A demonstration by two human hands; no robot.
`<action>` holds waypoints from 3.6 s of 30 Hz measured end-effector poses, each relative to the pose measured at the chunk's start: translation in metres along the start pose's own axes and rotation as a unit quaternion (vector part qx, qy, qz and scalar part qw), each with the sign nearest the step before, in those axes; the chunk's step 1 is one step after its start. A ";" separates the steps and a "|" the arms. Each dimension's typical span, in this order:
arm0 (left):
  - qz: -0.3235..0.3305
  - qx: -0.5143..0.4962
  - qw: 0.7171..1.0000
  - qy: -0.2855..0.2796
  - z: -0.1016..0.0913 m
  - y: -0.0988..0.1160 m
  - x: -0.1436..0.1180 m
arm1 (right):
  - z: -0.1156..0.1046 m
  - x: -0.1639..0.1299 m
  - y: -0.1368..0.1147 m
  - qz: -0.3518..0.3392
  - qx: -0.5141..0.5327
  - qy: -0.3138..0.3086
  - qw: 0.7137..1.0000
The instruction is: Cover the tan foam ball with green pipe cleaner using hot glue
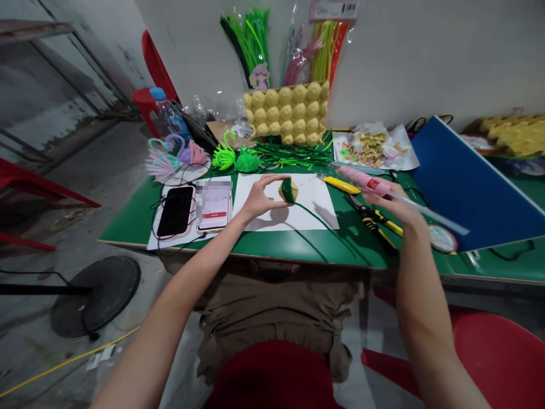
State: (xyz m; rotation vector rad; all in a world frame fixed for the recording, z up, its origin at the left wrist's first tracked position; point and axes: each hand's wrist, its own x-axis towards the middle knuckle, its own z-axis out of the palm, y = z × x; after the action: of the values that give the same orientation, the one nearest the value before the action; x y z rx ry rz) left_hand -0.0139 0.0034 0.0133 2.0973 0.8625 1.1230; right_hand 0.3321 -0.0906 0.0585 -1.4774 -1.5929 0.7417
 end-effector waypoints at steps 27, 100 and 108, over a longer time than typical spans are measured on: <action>-0.179 -0.246 0.952 0.035 0.008 -0.010 0.005 | 0.134 0.014 -0.060 -0.224 0.052 0.059 0.972; 0.106 -0.150 0.981 -0.055 0.013 -0.003 -0.006 | 0.135 0.050 -0.043 -0.054 0.285 0.002 0.957; 0.095 -0.160 0.982 -0.029 0.013 -0.001 -0.006 | 0.137 0.051 -0.039 -0.058 0.259 0.036 0.963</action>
State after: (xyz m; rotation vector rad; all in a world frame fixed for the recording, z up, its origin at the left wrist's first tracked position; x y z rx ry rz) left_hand -0.0052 -0.0030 0.0032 1.9589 0.4266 1.2012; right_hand 0.1956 -0.0306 0.0343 -1.0089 -1.2874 0.9402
